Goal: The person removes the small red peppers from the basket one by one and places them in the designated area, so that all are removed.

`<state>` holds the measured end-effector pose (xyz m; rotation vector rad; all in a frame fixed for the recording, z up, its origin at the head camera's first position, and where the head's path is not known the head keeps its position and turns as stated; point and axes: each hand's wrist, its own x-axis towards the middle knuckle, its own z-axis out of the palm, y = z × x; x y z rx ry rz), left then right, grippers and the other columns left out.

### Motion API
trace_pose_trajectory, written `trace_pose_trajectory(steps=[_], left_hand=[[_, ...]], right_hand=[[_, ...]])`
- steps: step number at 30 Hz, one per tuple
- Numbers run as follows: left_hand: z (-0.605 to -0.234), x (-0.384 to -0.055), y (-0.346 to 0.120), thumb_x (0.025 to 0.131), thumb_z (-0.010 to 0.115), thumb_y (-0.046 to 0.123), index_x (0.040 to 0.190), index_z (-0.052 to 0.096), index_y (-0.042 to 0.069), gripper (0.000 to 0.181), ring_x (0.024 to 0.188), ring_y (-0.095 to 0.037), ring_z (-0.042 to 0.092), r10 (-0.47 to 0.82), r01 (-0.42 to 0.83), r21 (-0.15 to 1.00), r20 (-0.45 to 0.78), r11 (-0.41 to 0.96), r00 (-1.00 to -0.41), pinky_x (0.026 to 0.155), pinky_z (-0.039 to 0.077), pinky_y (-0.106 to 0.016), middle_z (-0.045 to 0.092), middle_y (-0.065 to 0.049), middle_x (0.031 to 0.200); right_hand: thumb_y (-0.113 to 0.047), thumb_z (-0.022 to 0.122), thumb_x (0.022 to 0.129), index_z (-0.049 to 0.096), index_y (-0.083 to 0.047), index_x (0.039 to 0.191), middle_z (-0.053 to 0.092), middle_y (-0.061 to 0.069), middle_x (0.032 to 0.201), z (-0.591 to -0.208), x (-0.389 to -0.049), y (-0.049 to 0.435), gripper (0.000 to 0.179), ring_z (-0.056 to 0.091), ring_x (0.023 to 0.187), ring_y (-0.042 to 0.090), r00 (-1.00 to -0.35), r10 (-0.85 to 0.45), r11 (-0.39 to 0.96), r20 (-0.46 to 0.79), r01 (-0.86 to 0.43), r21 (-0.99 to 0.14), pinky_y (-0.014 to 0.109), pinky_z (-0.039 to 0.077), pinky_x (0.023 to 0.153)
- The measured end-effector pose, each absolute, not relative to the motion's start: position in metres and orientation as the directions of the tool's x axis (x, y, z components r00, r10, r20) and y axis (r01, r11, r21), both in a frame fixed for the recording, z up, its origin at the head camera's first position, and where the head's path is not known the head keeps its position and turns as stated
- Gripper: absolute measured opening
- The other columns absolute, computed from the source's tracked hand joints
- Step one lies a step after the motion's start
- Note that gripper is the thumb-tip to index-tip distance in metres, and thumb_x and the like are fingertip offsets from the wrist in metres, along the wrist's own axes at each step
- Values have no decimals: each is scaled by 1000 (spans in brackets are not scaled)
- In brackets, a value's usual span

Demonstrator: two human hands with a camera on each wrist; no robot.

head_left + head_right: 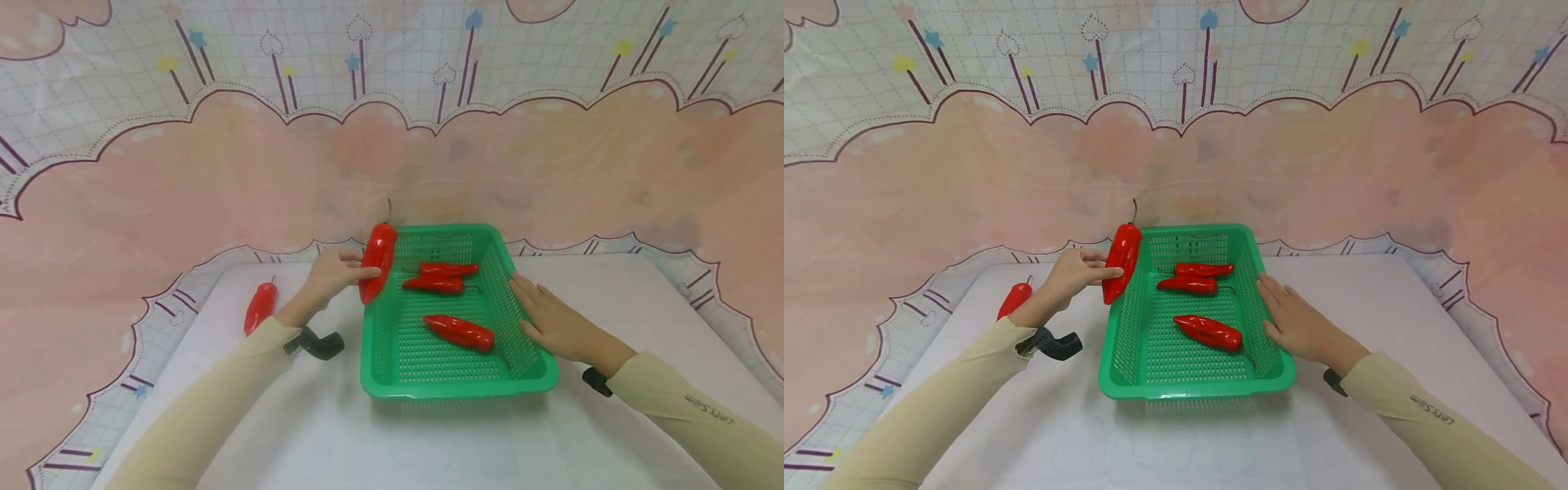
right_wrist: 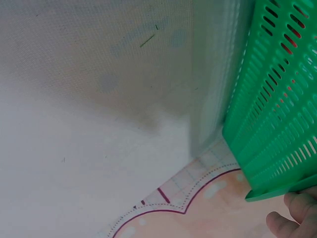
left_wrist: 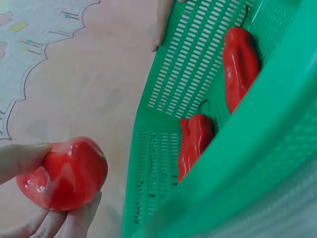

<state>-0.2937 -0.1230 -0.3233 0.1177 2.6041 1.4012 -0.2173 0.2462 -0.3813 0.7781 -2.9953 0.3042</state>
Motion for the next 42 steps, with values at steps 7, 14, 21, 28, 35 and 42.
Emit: trace_pose_trajectory(steps=[7,14,21,28,35,42], left_hand=[[-326,-290,-141,80,71,34,121,57,7,51,101,-28,63,112,-38,825,-122,564,-986,85,55,-36,66,-12,116],[-329,-285,-159,81,70,33,122,54,6,52,102,-29,60,81,-51,807,-121,588,-989,86,54,-37,61,-13,119],[-335,-283,-177,80,71,37,131,49,7,63,108,-32,57,25,-113,792,-160,601,-987,88,53,-40,57,-13,127],[-342,-282,-198,77,72,45,134,47,8,72,111,-33,54,1,-149,782,-188,605,-982,92,50,-47,55,-12,128],[-349,-281,-213,80,69,45,137,42,4,76,116,-36,51,-46,-202,768,-220,608,-974,95,48,-50,49,-16,134],[-356,-279,-224,81,68,44,139,39,3,77,119,-36,47,-69,-242,757,-253,607,-965,98,47,-50,45,-18,137]], right_hand=[[-20,43,93,17,7,146,15,25,154,-383,-218,247,65,19,141,42,-875,-477,858,80,-483,-173,58,21,113],[-20,44,93,18,7,146,17,25,154,-386,-218,248,65,20,141,42,-871,-481,853,98,-491,-174,58,21,113],[-21,45,93,19,6,146,19,25,153,-388,-218,249,65,22,140,42,-863,-488,845,128,-504,-177,59,24,111],[-20,43,94,17,7,146,15,25,155,-381,-217,247,65,18,141,42,-873,-482,854,79,-488,-181,59,21,113],[-20,43,94,16,7,146,15,25,155,-380,-217,247,65,18,141,42,-875,-479,857,70,-484,-175,58,21,113],[-21,43,93,16,7,146,14,25,155,-381,-218,247,66,18,142,42,-875,-480,856,71,-484,-182,59,21,113]])
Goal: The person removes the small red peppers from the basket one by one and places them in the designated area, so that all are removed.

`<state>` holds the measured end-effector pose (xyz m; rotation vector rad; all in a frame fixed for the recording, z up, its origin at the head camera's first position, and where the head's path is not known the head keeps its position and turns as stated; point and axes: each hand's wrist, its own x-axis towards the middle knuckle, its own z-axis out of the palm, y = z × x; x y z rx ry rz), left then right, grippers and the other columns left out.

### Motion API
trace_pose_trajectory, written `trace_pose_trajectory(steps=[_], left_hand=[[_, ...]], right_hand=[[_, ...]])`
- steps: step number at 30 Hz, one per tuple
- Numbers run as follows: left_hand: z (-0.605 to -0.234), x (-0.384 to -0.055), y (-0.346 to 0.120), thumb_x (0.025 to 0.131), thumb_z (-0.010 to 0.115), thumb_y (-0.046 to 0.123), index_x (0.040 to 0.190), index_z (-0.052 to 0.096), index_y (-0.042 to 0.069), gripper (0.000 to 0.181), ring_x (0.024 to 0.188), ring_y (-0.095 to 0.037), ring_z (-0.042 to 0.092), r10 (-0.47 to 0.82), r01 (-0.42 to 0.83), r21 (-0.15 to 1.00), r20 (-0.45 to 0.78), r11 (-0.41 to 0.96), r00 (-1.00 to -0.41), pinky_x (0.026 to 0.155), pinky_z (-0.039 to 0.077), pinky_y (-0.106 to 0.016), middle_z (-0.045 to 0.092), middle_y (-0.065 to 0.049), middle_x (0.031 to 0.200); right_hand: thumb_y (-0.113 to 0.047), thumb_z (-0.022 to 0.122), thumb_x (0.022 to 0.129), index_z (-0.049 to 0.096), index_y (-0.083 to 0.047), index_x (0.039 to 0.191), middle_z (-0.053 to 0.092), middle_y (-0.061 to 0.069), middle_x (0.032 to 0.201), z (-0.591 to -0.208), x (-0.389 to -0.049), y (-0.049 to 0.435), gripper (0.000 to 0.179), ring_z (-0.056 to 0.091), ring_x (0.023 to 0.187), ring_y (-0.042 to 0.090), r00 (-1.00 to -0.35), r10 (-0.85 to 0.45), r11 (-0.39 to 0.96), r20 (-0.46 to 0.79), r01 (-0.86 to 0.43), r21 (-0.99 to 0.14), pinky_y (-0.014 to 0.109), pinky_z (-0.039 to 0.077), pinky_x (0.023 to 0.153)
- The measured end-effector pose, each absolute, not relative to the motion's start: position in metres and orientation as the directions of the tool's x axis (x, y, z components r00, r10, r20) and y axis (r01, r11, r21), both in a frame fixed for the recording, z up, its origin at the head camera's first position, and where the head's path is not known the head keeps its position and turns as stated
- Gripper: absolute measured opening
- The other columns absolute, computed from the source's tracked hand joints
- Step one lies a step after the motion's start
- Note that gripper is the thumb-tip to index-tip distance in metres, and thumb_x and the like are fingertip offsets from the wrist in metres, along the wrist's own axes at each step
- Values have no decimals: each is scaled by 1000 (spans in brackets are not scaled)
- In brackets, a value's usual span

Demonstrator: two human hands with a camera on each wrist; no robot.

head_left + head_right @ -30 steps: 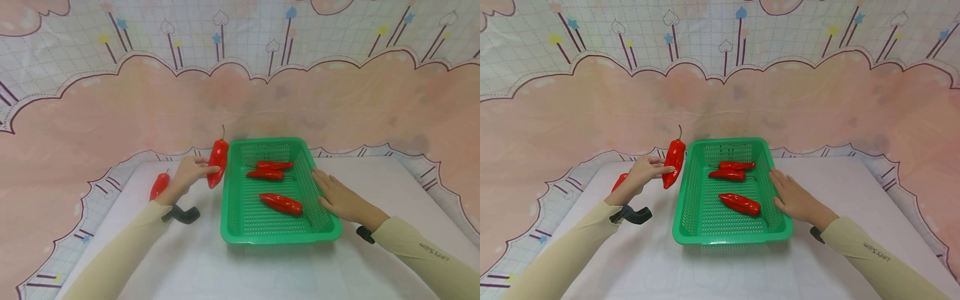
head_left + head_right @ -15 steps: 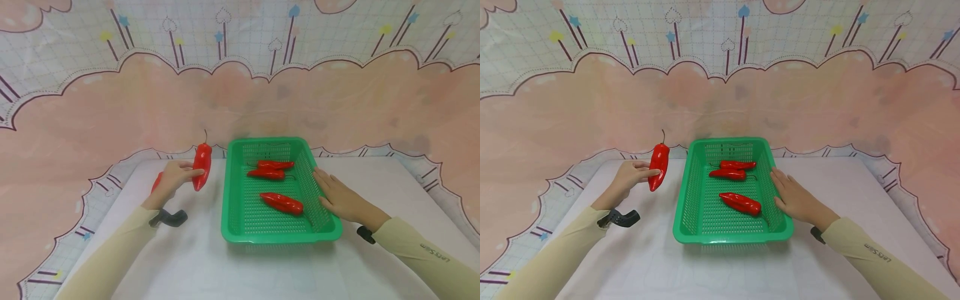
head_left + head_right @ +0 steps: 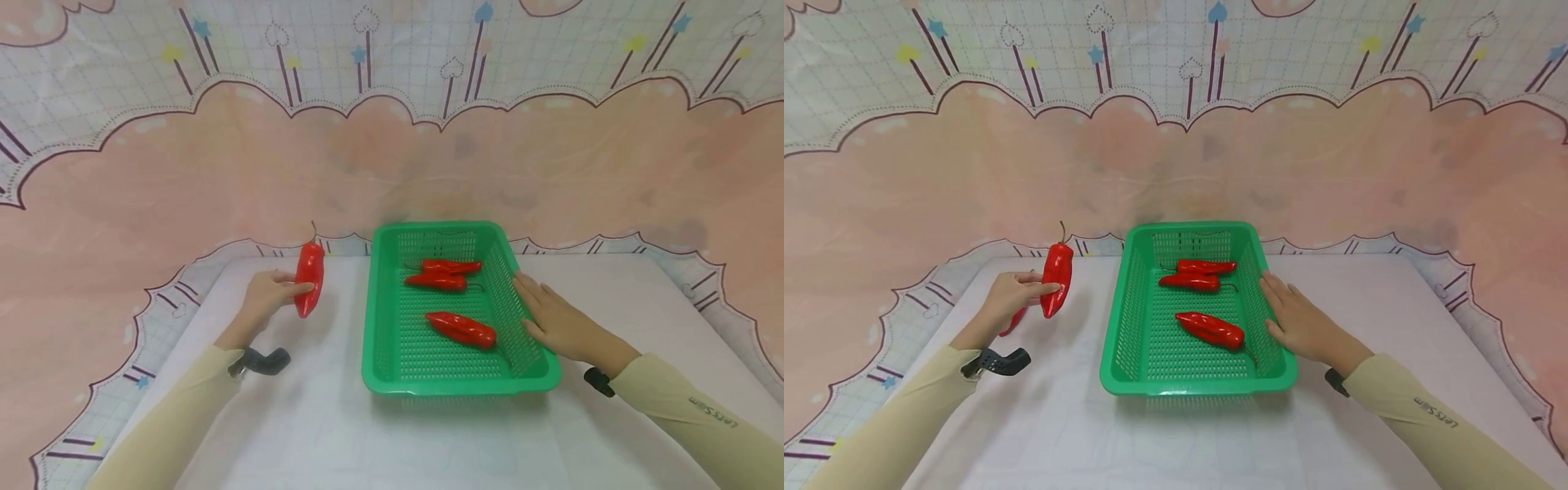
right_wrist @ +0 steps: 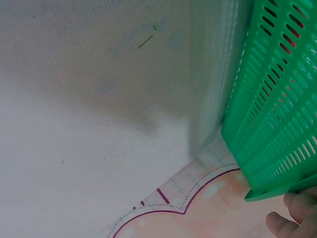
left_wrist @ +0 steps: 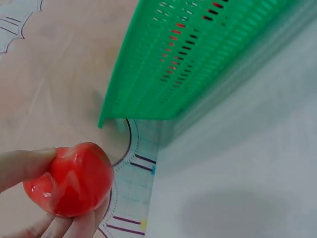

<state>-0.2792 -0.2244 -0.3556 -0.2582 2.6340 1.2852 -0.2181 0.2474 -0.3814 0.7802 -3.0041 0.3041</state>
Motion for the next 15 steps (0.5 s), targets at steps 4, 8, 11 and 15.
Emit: trace_pose_trajectory(steps=[4,8,11,15], left_hand=[[-362,-281,-229,82,67,45,140,38,1,78,120,-37,47,-97,-282,737,-285,614,-954,98,46,-51,45,-19,138],[-369,-284,-233,84,66,43,139,39,0,75,120,-37,48,-118,-300,726,-291,619,-949,98,46,-51,46,-20,137],[-373,-285,-236,84,66,42,140,39,-1,75,119,-37,48,-121,-296,728,-284,619,-951,97,48,-49,45,-21,138],[-378,-285,-241,84,66,43,142,36,0,78,121,-37,45,-130,-315,723,-301,615,-945,97,48,-47,41,-21,140]], right_hand=[[-21,43,94,14,6,147,13,24,155,-385,-220,249,66,17,142,41,-877,-476,859,68,-480,-178,58,21,113],[-21,43,94,13,5,147,14,24,155,-386,-221,250,66,17,142,41,-874,-481,856,71,-486,-174,58,22,113],[-21,43,94,14,5,147,15,24,155,-386,-220,250,66,18,142,41,-870,-487,854,80,-493,-167,58,22,112],[-21,43,94,16,6,146,16,25,154,-385,-219,249,65,19,142,42,-866,-491,852,90,-499,-159,59,22,113]])
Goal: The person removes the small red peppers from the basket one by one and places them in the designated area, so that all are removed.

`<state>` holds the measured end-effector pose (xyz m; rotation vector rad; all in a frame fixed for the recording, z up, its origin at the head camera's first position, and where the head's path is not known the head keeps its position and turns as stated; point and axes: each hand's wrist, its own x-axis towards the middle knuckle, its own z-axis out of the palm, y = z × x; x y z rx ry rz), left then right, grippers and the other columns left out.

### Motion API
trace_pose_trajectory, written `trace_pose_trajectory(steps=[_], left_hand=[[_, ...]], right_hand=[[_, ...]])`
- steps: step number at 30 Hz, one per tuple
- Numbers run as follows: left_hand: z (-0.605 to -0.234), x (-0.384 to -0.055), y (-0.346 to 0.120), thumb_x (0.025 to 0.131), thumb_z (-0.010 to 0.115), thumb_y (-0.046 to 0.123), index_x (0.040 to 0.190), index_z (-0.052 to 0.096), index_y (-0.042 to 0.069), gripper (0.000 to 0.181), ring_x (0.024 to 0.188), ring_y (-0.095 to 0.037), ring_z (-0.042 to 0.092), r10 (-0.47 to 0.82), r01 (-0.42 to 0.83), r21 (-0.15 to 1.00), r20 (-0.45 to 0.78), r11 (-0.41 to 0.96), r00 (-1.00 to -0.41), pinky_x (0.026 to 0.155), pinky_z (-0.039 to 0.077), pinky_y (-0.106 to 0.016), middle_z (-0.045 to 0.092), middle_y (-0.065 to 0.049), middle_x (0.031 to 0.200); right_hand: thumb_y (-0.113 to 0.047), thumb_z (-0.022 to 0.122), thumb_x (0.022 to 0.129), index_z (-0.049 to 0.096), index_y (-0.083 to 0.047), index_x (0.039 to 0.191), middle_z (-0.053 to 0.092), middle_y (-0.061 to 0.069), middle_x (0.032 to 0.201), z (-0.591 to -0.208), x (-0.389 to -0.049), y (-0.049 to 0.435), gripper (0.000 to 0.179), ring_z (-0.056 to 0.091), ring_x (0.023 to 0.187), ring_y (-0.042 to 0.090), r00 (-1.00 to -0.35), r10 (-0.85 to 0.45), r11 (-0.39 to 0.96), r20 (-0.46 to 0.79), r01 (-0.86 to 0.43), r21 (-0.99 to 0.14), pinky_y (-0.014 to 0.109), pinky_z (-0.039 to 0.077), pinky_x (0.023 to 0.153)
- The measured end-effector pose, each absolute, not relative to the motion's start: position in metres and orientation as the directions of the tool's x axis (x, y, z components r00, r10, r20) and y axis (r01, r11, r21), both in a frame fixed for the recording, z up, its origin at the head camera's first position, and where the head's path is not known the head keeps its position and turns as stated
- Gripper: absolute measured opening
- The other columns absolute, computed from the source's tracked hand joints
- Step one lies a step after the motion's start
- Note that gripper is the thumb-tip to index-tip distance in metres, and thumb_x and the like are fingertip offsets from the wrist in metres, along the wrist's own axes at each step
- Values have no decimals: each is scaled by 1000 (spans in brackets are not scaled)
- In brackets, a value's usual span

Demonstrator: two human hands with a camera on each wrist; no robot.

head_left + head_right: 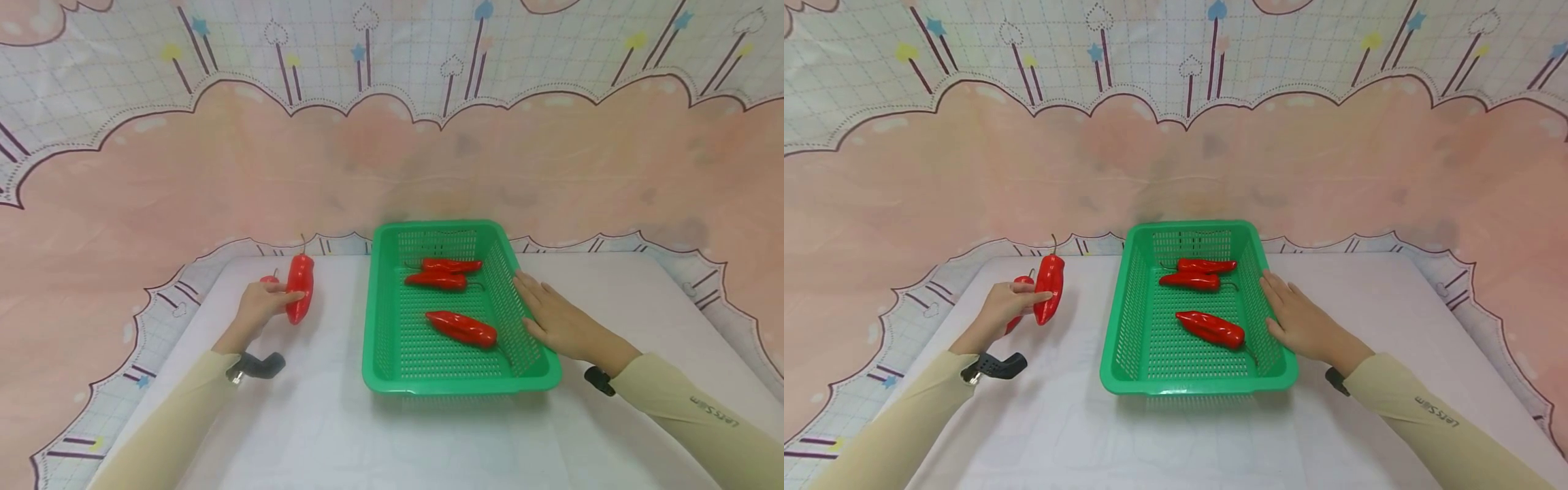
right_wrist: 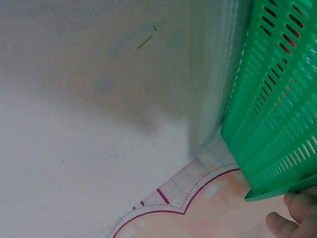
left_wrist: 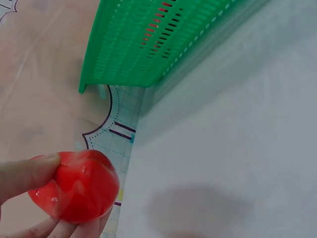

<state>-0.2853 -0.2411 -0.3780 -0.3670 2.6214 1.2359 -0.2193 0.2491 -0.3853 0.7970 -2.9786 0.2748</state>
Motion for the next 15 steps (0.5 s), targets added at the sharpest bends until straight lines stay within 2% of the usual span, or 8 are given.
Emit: trace_pose_trajectory(steps=[5,15], left_hand=[[-383,-286,-246,84,65,45,144,32,0,83,123,-37,41,-141,-333,708,-317,622,-938,96,48,-48,37,-22,142],[-397,-292,-252,85,65,43,144,32,-2,80,119,-36,44,-161,-350,687,-324,637,-932,93,50,-43,40,-22,140]], right_hand=[[-21,43,94,16,7,146,16,25,154,-384,-219,249,65,19,141,42,-866,-493,851,88,-501,-161,59,22,112],[-21,42,94,15,6,147,16,25,154,-386,-220,250,65,18,142,41,-866,-492,851,90,-500,-158,59,22,113]])
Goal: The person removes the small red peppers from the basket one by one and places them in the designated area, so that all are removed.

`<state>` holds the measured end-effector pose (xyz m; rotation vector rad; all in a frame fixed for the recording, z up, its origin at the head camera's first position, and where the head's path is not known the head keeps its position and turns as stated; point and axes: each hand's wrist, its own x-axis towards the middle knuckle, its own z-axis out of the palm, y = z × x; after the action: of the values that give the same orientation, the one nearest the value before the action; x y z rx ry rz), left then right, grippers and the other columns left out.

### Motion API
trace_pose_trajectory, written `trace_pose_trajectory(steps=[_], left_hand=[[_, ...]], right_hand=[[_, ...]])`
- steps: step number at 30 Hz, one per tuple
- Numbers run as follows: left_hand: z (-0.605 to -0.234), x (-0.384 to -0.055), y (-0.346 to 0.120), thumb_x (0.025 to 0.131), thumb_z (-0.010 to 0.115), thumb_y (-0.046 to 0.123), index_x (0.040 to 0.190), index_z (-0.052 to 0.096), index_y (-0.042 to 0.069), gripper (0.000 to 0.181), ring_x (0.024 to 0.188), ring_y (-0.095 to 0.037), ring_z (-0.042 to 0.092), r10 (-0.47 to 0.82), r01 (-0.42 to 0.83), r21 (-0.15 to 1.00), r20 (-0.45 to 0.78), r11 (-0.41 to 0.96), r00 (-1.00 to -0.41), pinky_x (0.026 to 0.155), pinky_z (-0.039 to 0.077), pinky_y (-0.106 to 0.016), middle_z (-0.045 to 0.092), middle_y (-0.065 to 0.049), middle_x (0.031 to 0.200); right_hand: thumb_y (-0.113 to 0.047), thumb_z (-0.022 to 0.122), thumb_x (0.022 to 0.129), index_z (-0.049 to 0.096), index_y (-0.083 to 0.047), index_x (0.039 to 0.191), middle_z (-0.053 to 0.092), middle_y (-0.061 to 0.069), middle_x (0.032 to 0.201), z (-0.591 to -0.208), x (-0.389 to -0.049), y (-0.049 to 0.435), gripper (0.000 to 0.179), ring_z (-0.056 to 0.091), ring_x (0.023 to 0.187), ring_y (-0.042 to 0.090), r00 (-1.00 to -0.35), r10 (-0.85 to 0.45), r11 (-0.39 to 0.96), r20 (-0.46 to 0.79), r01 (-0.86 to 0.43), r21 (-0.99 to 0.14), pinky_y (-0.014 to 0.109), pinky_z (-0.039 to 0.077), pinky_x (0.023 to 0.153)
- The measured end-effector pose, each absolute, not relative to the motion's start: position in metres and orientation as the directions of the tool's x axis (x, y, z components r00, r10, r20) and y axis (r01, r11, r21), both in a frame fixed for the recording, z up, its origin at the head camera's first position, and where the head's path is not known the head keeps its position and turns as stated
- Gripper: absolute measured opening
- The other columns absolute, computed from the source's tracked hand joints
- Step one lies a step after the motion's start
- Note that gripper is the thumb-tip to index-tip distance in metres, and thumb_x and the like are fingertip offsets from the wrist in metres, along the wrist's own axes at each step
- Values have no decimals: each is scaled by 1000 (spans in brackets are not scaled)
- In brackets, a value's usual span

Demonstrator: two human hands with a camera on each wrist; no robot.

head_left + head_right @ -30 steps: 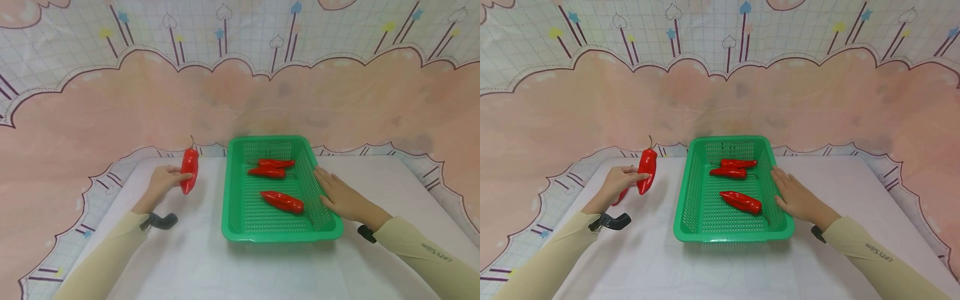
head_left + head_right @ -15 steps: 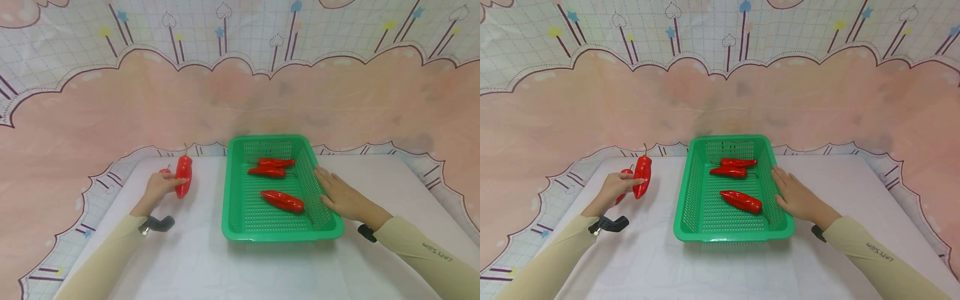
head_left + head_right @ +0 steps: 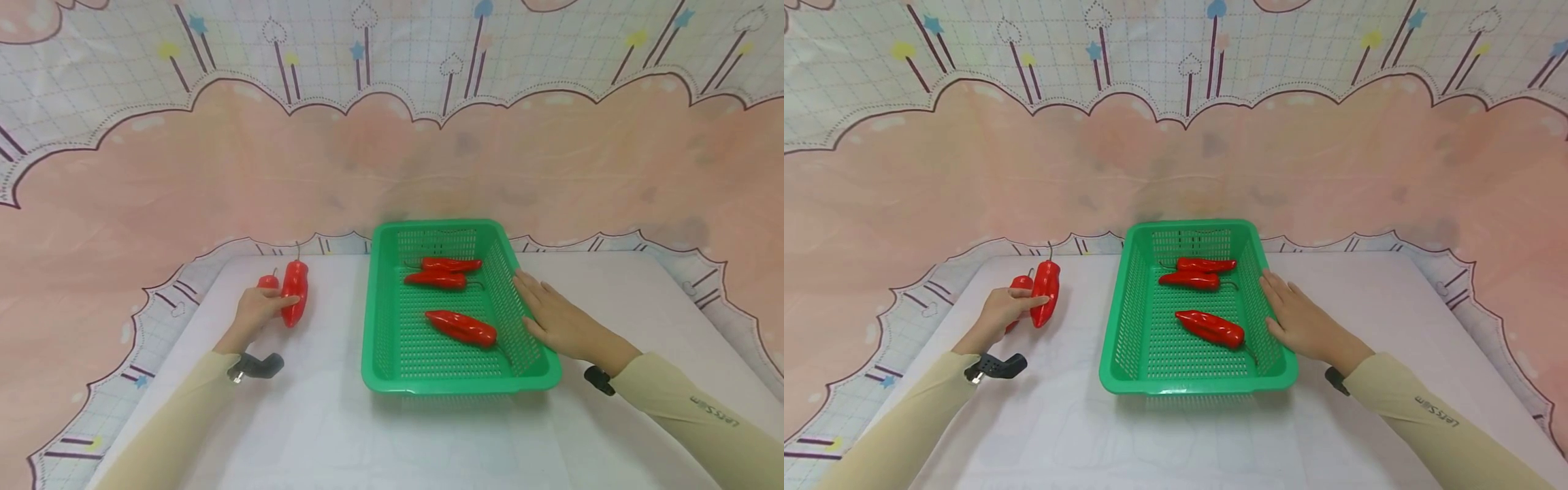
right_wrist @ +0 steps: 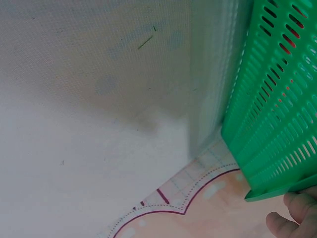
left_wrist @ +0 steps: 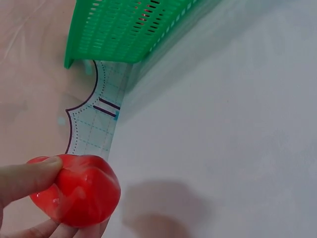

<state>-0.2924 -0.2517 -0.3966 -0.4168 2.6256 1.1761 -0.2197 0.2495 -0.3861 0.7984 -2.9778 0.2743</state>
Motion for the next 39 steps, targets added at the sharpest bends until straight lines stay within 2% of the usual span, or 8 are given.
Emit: trace_pose_trajectory(steps=[19,30,35,39], left_hand=[[-407,-299,-258,86,64,40,143,33,-2,77,123,-38,38,-165,-352,664,-329,660,-930,94,50,-44,42,-22,137],[-415,-304,-261,87,64,35,136,42,-5,67,121,-38,38,-135,-316,650,-314,691,-940,92,49,-44,48,-22,131],[-419,-304,-261,86,66,36,131,47,-5,64,111,-34,45,-136,-307,654,-298,692,-945,82,50,-36,54,-21,122],[-421,-304,-261,86,66,35,131,47,-5,63,109,-32,47,-149,-315,653,-298,689,-943,82,49,-35,55,-20,121]], right_hand=[[-21,43,93,16,7,146,15,25,154,-384,-221,249,66,20,141,43,-861,-498,846,104,-509,-161,59,23,112],[-21,42,94,15,6,147,14,24,155,-381,-219,249,65,17,142,42,-871,-487,852,70,-491,-180,59,20,113],[-20,43,94,15,6,147,14,24,155,-382,-219,249,65,17,142,42,-871,-487,852,70,-491,-180,58,20,113],[-20,43,94,15,7,146,14,25,155,-383,-219,249,65,17,142,42,-870,-488,852,72,-493,-177,58,21,113]])
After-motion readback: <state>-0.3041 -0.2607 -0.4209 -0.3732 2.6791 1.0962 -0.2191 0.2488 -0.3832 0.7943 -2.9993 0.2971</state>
